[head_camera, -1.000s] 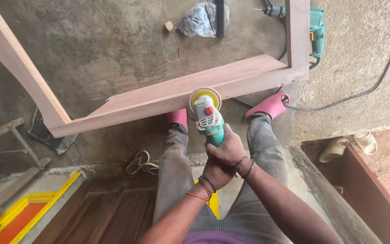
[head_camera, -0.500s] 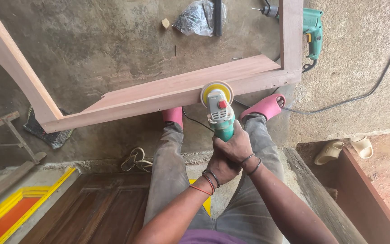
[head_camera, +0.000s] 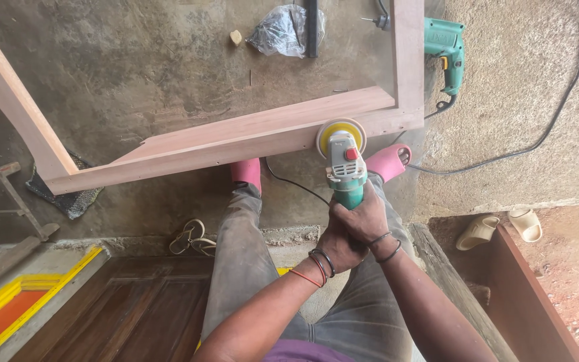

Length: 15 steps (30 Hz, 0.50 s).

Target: The person hammers nails into a wooden frame using a hammer, then uses a power sander to smooth the frame's surface. The person handles nails, a hammer, and a power sander while working on the wooden frame.

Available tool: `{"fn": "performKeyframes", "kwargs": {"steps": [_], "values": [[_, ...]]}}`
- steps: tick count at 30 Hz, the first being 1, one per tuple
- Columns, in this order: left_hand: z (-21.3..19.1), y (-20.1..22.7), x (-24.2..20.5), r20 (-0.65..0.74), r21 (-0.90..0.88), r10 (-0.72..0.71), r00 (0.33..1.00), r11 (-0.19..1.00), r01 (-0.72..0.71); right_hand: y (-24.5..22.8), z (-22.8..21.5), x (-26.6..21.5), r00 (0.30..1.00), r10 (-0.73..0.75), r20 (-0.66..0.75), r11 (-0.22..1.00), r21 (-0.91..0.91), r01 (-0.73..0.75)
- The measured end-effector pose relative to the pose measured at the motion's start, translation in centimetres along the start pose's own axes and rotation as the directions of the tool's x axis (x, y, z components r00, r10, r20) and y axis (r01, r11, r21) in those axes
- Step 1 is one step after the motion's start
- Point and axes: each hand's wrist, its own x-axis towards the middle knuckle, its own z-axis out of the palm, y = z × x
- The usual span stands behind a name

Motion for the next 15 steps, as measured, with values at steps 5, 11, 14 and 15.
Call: {"fn": "performKeyframes", "kwargs": {"steps": [5,11,14,15], "values": [[0.6,1.2,1.4,-0.001,-0.072,-0.051,0.999,0.996,0.051,0.5,-1.6,0.1,0.999,0.031,-0.023,0.999,-0.024,-0.031],[1.0,3.2,3.0,0.007,-0.131,-0.086,0.996,0.988,0.086,1.5,-4.0,0.3,0.999,0.048,-0.019,0.999,-0.008,-0.049],[0.9,4.3,4.1,-0.06,-0.099,-0.045,0.997,0.994,0.038,1.9,-5.1,0.5,0.998,0.048,-0.029,0.999,-0.007,-0.049],[1.0,4.6,4.4,-0.067,0.019,0.026,0.997,1.0,-0.025,2.0,-5.4,0.5,0.998,0.05,-0.04,0.999,-0.01,-0.05]]}}
